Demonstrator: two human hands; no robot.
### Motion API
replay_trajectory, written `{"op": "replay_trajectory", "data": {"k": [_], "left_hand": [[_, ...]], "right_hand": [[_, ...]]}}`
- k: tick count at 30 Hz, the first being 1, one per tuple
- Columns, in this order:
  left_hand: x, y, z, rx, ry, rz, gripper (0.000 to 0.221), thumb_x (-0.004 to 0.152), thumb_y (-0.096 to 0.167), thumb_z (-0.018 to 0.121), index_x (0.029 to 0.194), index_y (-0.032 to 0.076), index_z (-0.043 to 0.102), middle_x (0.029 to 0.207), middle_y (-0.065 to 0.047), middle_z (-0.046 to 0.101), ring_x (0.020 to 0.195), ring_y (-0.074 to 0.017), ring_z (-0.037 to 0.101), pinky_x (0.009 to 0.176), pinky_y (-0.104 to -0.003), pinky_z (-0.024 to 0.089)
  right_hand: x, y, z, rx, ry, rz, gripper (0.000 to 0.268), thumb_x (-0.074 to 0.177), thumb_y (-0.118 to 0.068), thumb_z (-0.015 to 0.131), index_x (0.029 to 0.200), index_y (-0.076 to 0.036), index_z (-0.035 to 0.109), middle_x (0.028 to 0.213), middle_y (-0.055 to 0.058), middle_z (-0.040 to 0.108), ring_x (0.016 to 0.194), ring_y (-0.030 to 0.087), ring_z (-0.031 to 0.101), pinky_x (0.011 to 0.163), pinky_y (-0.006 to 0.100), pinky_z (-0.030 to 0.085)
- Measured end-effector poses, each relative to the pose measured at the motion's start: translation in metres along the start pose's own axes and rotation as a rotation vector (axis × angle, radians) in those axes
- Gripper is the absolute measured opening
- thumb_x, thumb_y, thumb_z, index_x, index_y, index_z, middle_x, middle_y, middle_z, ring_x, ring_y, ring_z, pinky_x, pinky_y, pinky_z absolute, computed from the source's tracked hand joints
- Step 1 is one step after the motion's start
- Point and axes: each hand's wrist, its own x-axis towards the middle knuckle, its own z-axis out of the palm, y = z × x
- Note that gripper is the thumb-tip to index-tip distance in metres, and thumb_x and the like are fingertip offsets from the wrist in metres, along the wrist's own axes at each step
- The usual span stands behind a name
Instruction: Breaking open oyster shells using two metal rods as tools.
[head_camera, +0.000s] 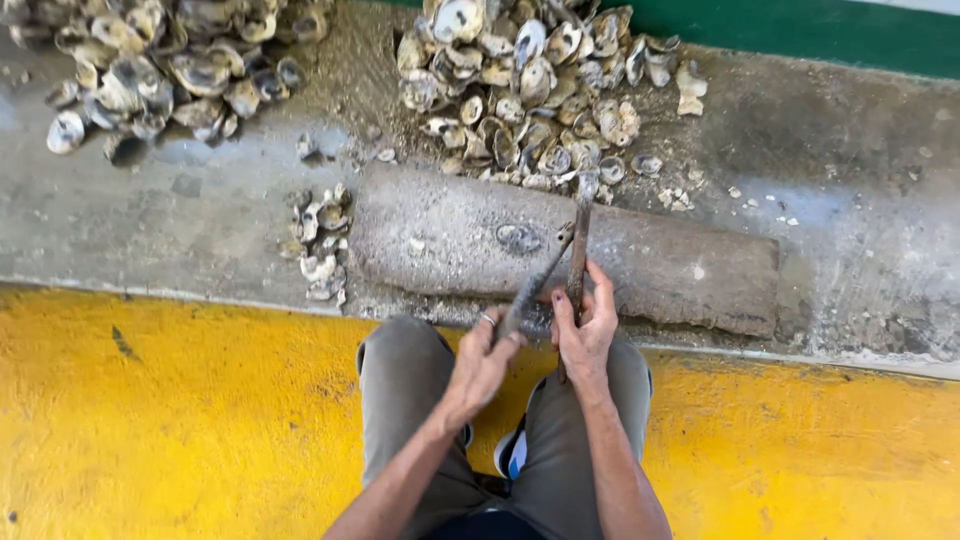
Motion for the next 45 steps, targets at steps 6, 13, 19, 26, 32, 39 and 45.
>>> {"op": "replay_trajectory", "data": {"k": [6,13,19,26,32,39,45], "left_hand": [[0.005,0.020,-0.026,0.105,0.070,0.051,0.032,0.107,0.028,0.058,0.116,-0.001,0.065,0.079,-0.004,0.069,0.072,-0.0074,0.068,0.065,-0.024,0.054],[0.001,0.026,-0.044,-0.355,0.058,0.045,0.036,0.106,0.037,0.052,0.115,0.003,0.062,0.070,-0.002,0.063,0.057,-0.0071,0.053,0.054,-0.025,0.044],[0.013,0.042,-0.062,-0.340,-0.014,0.104,0.045,0.108,0.035,0.052,0.120,-0.005,0.066,0.074,0.004,0.056,0.060,-0.0062,0.051,0.055,-0.023,0.044],[0.024,0.063,-0.073,0.077,0.024,0.169,0.041,0.103,0.032,0.059,0.128,-0.001,0.062,0.067,0.003,0.054,0.058,-0.0066,0.048,0.052,-0.027,0.041],[0.034,0.061,-0.075,0.287,-0.020,0.234,0.040,0.108,0.035,0.056,0.116,-0.002,0.073,0.067,0.002,0.058,0.060,-0.0067,0.049,0.055,-0.026,0.042],[0.033,0.069,-0.087,0.048,-0.037,0.128,0.053,0.105,0.032,0.053,0.148,0.002,0.053,0.065,0.004,0.058,0.055,-0.0050,0.047,0.048,-0.023,0.039],[0.038,0.063,-0.098,0.173,0.002,0.165,0.053,0.104,0.033,0.054,0.147,0.002,0.055,0.063,0.003,0.057,0.053,-0.0049,0.047,0.047,-0.023,0.039]], "right_hand": [[-0.004,-0.007,0.001,0.049,-0.050,-0.029,0.057,0.103,-0.009,0.062,0.153,-0.002,0.035,0.094,0.011,0.071,0.051,0.005,0.053,0.042,0.021,0.042],[-0.008,-0.009,0.000,0.114,0.025,-0.119,0.052,0.108,-0.006,0.053,0.156,-0.002,0.033,0.091,0.010,0.065,0.051,0.006,0.050,0.043,0.022,0.043],[0.000,-0.009,-0.002,0.140,0.029,0.002,0.050,0.106,-0.008,0.052,0.153,-0.002,0.035,0.086,0.008,0.063,0.046,0.006,0.049,0.037,0.023,0.041],[0.000,-0.002,-0.004,0.195,-0.034,0.007,0.046,0.107,-0.012,0.055,0.149,-0.001,0.038,0.082,0.005,0.059,0.047,0.006,0.049,0.039,0.023,0.042],[-0.001,-0.002,-0.004,0.205,-0.053,0.025,0.048,0.107,-0.016,0.056,0.149,-0.002,0.040,0.081,0.004,0.059,0.047,0.006,0.049,0.039,0.022,0.042],[0.002,0.001,-0.005,0.188,-0.050,0.040,0.049,0.105,-0.018,0.058,0.149,-0.002,0.041,0.080,0.005,0.061,0.046,0.006,0.050,0.037,0.023,0.042],[0.003,0.008,-0.007,0.188,-0.059,0.064,0.049,0.105,-0.017,0.057,0.149,-0.002,0.040,0.080,0.005,0.062,0.045,0.006,0.049,0.036,0.023,0.042]]}}
